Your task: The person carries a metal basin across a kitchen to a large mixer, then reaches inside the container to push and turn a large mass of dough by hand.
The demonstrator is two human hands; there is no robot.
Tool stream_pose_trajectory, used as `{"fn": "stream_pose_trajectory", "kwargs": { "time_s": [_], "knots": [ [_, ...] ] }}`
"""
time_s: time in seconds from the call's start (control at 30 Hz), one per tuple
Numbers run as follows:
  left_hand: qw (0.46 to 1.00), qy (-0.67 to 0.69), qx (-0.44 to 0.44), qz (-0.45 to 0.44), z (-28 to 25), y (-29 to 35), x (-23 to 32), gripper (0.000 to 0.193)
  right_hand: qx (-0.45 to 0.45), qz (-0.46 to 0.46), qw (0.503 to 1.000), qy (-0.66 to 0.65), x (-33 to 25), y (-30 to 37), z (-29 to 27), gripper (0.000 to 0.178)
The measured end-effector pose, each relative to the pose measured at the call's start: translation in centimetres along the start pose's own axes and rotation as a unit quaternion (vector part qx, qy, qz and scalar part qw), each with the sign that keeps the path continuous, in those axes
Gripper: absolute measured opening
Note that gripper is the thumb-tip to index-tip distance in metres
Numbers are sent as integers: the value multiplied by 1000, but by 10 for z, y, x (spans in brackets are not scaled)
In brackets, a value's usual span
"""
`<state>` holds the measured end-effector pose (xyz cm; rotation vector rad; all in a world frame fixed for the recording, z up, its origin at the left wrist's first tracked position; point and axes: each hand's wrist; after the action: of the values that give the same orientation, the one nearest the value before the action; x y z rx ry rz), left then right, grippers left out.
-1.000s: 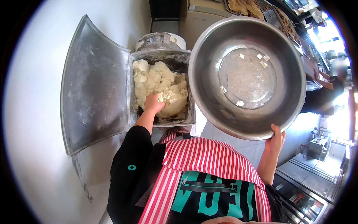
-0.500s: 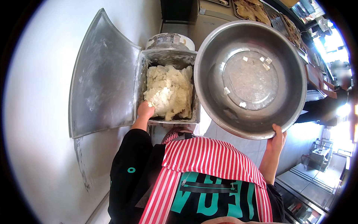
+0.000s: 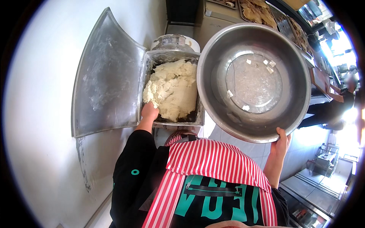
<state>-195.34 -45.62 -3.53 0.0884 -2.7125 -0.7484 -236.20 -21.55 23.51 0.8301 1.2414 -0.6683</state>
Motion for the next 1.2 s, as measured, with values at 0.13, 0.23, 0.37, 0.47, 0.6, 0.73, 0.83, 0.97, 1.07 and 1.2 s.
{"fn": "stream_pose_trajectory", "kwargs": {
  "time_s": [0.13,0.23,0.37,0.47,0.6,0.73,0.83,0.97,1.07,1.2],
  "knots": [
    [1000,-18,-12,-10,1,-2,6,34,0,-4,1000,-5,0,2,0,41],
    [999,-21,-28,-12,0,-2,8,33,-3,-7,1000,-1,-1,3,-2,41],
    [999,-26,-37,1,1,-3,8,32,11,-7,1000,0,2,1,-8,41],
    [999,-23,-36,9,3,-1,7,33,12,-2,1000,0,0,2,-4,42],
    [999,-14,-50,10,2,0,8,32,13,-6,1000,17,0,2,-5,45],
    [998,-1,-63,4,-1,0,9,32,7,-7,1000,11,-2,3,-2,45],
    [998,-14,-66,-7,2,-2,7,32,-1,-7,1000,12,0,0,-7,45],
    [998,-24,-59,-11,6,-6,4,31,8,-10,1000,8,-2,2,-2,42],
    [998,-20,-53,-8,8,-7,4,30,8,-12,1000,2,-2,2,-2,40],
    [999,-28,-44,-6,9,-10,3,30,27,-7,1000,7,0,0,-5,42]
  ]
}}
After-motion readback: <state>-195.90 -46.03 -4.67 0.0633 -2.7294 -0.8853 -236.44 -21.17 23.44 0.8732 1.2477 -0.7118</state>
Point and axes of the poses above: each hand's wrist, its own y-axis away from the middle knuckle, its own z-axis out of the palm, x = y × z, and after that the axes turned 6 degrees about -x, right-handed
